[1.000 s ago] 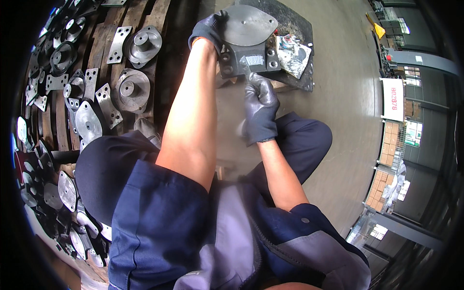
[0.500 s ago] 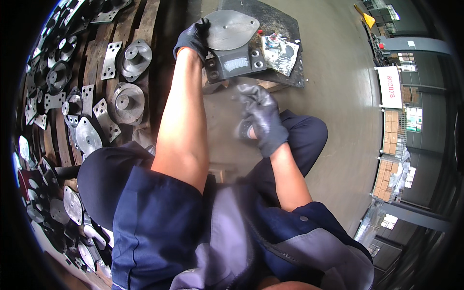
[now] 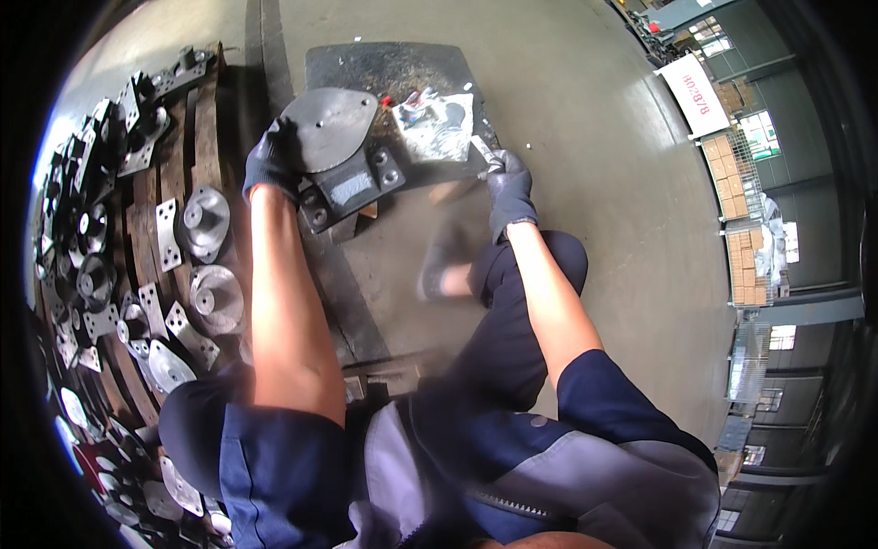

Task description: The person sits on the floor and repeatedly picks up metal parts from a wooden pallet, scrapes them with a handheld tool, and places them back. The person handles multiple similar metal components one at a time throughout the clip.

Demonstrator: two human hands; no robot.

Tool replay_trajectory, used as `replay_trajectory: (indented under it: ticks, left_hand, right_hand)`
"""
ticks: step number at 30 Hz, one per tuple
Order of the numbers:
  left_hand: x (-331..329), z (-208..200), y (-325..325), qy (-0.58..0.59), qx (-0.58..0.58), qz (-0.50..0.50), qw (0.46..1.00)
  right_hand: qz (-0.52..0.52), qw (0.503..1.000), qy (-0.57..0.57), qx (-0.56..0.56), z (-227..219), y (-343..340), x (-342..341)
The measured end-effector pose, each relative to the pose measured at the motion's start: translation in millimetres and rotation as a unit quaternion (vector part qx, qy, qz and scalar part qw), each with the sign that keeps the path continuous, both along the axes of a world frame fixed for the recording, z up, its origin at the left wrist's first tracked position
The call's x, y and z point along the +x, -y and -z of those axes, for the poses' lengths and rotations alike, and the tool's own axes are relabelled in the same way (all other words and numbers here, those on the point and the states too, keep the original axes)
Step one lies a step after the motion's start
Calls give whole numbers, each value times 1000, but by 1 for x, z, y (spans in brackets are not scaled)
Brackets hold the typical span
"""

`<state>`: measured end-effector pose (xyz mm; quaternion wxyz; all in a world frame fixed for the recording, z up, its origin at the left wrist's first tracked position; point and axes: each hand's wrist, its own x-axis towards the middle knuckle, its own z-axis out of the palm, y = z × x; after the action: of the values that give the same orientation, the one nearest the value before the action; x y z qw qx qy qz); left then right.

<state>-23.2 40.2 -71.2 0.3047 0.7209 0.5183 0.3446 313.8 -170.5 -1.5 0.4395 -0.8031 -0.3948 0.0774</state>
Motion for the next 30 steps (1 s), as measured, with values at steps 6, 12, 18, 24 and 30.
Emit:
replay_trajectory:
  ticks: [6, 12, 18, 24, 30]
  left_hand:
    - [14, -57, 35, 444, -338, -154, 815]
    - [14, -73, 48, 486, -338, -155, 791]
    - [13, -78, 50, 497, -331, -163, 786]
    - [12, -65, 44, 517, -337, -143, 774]
    - [12, -69, 47, 508, -325, -148, 784]
  right_hand:
    - [39, 978, 181, -92, 1, -23, 22]
    - [-26, 921, 331, -202, -21, -22, 1]
    - [-33, 945, 308, -102, -12, -29, 3]
    - [-102, 992, 62, -46, -8, -34, -4]
    - [-84, 932, 255, -245, -33, -38, -11]
